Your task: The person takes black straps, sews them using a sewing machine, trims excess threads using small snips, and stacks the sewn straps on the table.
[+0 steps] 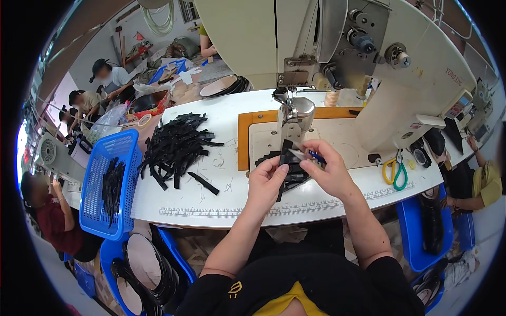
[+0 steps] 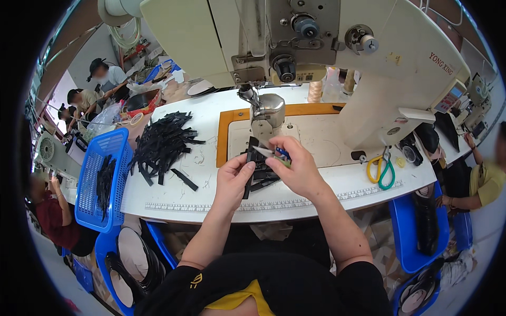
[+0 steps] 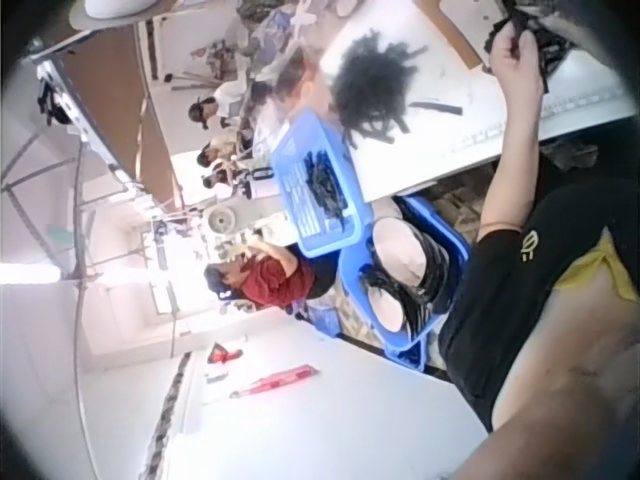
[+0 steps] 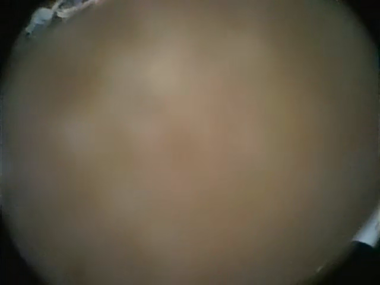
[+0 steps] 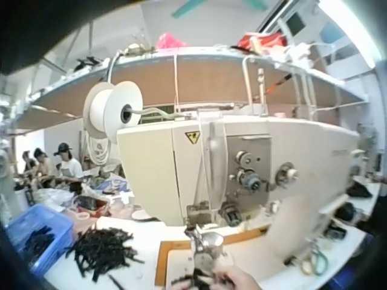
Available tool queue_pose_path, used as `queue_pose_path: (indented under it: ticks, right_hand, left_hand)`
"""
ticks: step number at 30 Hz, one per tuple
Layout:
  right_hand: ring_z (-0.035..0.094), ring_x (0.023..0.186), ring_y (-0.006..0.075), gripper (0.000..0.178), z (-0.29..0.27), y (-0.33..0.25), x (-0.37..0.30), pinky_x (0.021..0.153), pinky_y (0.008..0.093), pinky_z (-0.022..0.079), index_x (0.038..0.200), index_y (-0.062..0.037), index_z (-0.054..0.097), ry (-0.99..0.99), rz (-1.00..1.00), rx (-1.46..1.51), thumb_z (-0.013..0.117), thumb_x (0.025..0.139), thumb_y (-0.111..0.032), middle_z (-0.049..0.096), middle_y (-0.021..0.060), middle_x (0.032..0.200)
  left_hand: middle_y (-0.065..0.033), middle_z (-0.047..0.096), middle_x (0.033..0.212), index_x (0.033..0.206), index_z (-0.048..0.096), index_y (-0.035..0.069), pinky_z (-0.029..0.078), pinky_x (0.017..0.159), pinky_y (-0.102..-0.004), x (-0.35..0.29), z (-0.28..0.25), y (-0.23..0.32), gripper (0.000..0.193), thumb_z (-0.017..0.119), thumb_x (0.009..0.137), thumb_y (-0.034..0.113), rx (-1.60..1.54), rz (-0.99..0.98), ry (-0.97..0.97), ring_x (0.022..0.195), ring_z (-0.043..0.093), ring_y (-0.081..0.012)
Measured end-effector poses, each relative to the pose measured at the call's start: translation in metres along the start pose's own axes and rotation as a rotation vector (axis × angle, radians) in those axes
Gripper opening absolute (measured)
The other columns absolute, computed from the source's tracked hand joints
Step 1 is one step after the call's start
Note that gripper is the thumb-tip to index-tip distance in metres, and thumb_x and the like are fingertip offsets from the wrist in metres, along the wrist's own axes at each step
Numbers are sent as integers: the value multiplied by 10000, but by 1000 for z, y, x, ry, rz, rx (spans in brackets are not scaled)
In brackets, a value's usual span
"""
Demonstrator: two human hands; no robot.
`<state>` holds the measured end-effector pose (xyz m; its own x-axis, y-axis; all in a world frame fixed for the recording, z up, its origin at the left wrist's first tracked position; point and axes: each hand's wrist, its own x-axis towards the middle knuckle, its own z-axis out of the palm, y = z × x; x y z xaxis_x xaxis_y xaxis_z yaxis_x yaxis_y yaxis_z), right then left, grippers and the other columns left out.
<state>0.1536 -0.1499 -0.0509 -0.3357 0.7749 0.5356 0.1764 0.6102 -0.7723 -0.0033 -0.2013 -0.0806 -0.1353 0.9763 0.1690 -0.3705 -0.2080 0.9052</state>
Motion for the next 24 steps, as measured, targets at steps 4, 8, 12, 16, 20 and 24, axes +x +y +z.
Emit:
queue_pose_path:
  ticks: [4,8,12,16,20,24]
  right_hand:
    - [539,766,139,315,-4,-5,-10,696,255,451,1046,-21,552,-178,63,-116,661,751,-35,583,42,862]
    - [545,750,135,283,-4,5,-8,681,251,450,1038,-18,552,-153,49,-176,640,770,-32,582,45,845]
    - [519,751,93,246,-11,28,-2,696,225,437,1018,-6,546,13,89,83,636,793,-43,562,14,828]
    - [485,749,59,213,-18,28,3,710,189,420,987,-10,529,38,239,396,635,805,-42,538,-2,844]
    - [520,800,59,177,-9,50,-11,722,202,437,936,-30,508,-81,376,631,635,813,-45,553,0,864]
    - [543,754,64,171,-1,56,-22,663,199,446,932,-34,503,-158,456,688,627,814,-42,580,12,836]
  left_hand:
    - [-57,616,949,1093,560,-42,470,736,-211,-5,0,-5,235,544,873,41,15,-19,-12,825,572,-83]
    - [-78,627,968,1085,558,-51,496,751,-235,0,1,-13,235,545,866,32,48,9,-25,838,600,-109]
    - [-86,627,973,1078,559,-53,497,761,-238,9,7,-12,231,548,864,32,53,-39,-30,845,600,-112]
    - [-74,629,925,1051,569,-37,500,724,-225,17,13,-18,208,566,859,45,20,-80,-1,805,599,-99]
    - [-12,593,778,969,578,2,441,541,-163,27,16,-22,136,594,856,77,-28,-198,22,626,536,-39]
    - [-16,578,711,869,533,38,406,442,-163,39,17,-38,104,606,854,111,-55,-172,59,512,517,-53]
